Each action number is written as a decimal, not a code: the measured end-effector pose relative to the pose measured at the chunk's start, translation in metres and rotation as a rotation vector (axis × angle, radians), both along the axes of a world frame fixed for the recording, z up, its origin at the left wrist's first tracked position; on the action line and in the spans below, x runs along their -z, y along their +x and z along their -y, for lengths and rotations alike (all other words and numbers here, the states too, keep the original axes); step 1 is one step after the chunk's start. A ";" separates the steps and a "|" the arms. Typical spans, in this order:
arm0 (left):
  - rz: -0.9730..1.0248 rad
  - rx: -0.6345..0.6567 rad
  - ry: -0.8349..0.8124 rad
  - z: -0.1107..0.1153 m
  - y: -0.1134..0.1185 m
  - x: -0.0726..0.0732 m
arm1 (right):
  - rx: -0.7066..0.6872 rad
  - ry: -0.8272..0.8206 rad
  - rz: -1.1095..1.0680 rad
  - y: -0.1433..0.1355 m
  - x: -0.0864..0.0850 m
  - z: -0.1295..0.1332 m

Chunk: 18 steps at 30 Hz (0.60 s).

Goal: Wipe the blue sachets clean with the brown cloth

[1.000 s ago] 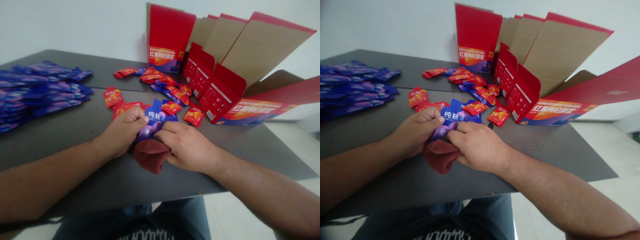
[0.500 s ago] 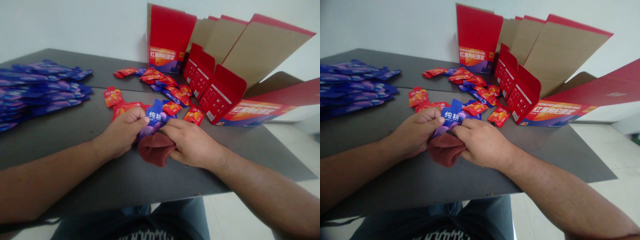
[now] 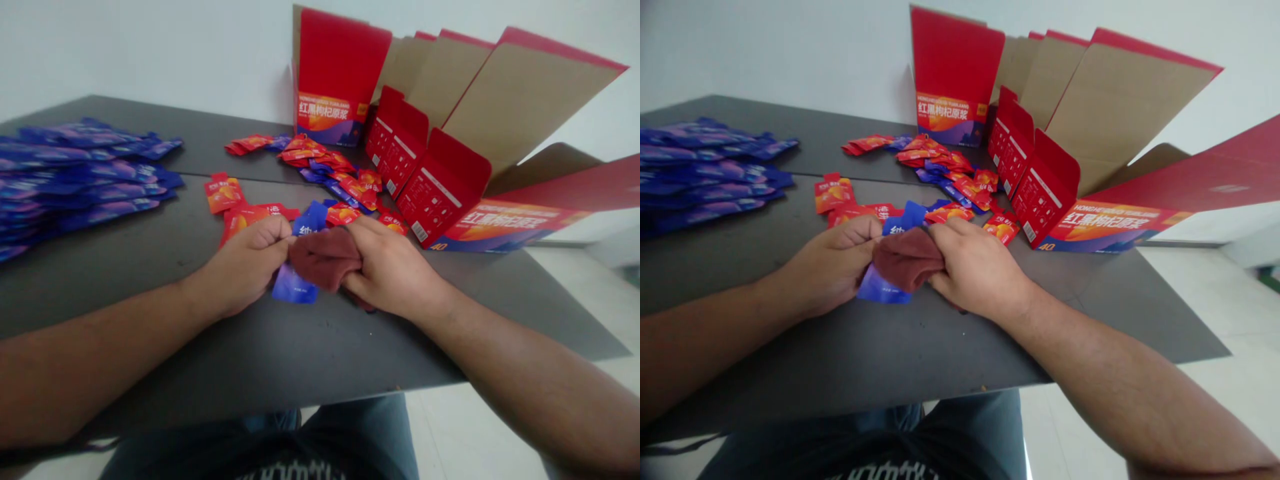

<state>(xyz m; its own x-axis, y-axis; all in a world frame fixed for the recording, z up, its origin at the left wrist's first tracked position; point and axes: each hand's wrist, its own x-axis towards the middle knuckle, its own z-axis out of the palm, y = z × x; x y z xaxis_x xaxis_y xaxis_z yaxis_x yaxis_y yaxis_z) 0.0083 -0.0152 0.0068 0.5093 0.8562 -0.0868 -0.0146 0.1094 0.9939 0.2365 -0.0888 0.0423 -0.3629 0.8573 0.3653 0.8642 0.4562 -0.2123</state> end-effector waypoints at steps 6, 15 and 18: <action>-0.025 0.010 0.038 -0.003 -0.002 0.008 | -0.070 -0.043 -0.006 0.000 0.000 -0.001; -0.069 0.054 0.116 -0.001 -0.008 0.007 | 0.048 0.040 -0.070 0.010 -0.001 -0.008; -0.074 0.064 0.124 -0.001 -0.009 0.008 | -0.033 -0.039 -0.036 0.007 -0.002 -0.005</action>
<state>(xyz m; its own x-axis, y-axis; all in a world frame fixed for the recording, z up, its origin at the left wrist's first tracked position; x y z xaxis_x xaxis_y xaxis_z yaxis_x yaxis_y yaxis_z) -0.0007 -0.0138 -0.0017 0.5595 0.8285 -0.0221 0.0625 -0.0156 0.9979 0.2436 -0.0839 0.0442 -0.3786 0.8589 0.3449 0.8403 0.4752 -0.2609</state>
